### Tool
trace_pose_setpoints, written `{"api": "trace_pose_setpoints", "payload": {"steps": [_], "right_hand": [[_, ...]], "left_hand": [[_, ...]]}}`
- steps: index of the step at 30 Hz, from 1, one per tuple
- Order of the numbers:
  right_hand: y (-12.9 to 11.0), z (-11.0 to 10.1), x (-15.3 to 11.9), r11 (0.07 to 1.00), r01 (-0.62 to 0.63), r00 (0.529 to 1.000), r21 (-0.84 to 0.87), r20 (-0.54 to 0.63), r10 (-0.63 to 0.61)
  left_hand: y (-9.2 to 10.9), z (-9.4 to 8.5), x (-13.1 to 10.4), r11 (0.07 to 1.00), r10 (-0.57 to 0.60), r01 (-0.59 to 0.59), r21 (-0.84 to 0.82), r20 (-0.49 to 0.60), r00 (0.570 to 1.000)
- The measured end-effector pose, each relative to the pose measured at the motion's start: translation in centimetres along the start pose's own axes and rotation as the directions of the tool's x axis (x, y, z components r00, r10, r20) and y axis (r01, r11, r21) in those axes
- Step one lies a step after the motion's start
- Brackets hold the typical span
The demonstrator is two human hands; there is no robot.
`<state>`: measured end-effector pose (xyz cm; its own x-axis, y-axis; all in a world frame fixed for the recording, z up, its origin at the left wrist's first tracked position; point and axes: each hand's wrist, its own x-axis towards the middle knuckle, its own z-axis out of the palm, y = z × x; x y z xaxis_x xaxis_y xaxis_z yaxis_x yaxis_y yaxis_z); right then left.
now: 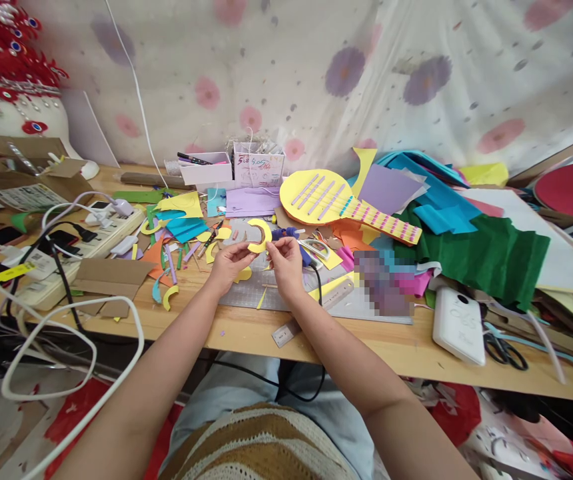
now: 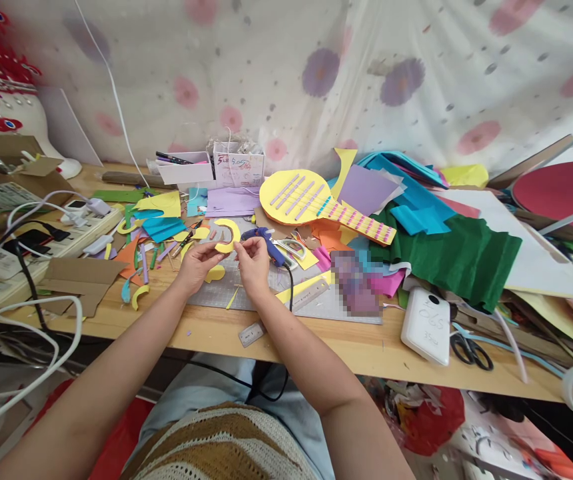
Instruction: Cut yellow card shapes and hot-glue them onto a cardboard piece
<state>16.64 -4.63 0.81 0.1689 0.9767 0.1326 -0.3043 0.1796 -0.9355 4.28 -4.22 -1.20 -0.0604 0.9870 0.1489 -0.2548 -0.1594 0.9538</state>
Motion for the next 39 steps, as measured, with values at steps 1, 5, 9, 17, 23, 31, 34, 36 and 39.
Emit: {"api": "trace_pose_setpoints", "payload": {"steps": [1, 5, 9, 17, 23, 31, 34, 36, 39], "right_hand": [[0.03, -0.02, 0.02, 1.000, 0.003, 1.000, -0.005, 0.001, -0.003], [0.32, -0.18, 0.15, 0.999, 0.020, 1.000, -0.031, -0.001, -0.020], [0.66, -0.34, 0.33, 0.996, 0.041, 0.999, -0.076, -0.001, -0.041], [0.89, -0.53, 0.42, 0.975, 0.097, 0.995, -0.198, -0.015, -0.102], [0.93, -0.54, 0.45, 0.948, 0.143, 0.988, -0.284, -0.015, -0.154], [0.72, -0.63, 0.22, 0.883, 0.211, 0.975, -0.419, 0.031, -0.219], [0.65, -0.62, 0.16, 0.873, 0.214, 0.975, -0.439, 0.033, -0.222], [0.57, -0.60, 0.13, 0.873, 0.212, 0.975, -0.439, 0.034, -0.219], [0.40, -0.56, 0.06, 0.875, 0.210, 0.975, -0.436, 0.034, -0.218]], "left_hand": [[0.01, 0.00, -0.01, 1.000, 0.001, -0.001, 0.002, 0.003, 1.000], [0.16, 0.03, -0.07, 1.000, 0.010, -0.010, 0.008, 0.007, 1.000], [0.23, 0.05, -0.07, 1.000, 0.010, -0.010, 0.011, 0.009, 1.000], [-0.02, -0.13, 0.04, 1.000, 0.020, -0.020, 0.020, 0.036, 0.999], [0.04, -0.11, -0.04, 1.000, 0.023, -0.023, 0.009, 0.046, 0.999], [0.12, -0.03, -0.03, 1.000, 0.017, -0.017, 0.001, 0.029, 0.999], [0.05, -0.07, -0.02, 1.000, 0.016, -0.016, -0.011, 0.034, 0.999], [0.03, -0.09, -0.03, 1.000, 0.016, -0.015, -0.020, 0.035, 0.999], [0.00, -0.12, -0.06, 1.000, 0.011, -0.010, -0.019, 0.031, 0.999]]}}
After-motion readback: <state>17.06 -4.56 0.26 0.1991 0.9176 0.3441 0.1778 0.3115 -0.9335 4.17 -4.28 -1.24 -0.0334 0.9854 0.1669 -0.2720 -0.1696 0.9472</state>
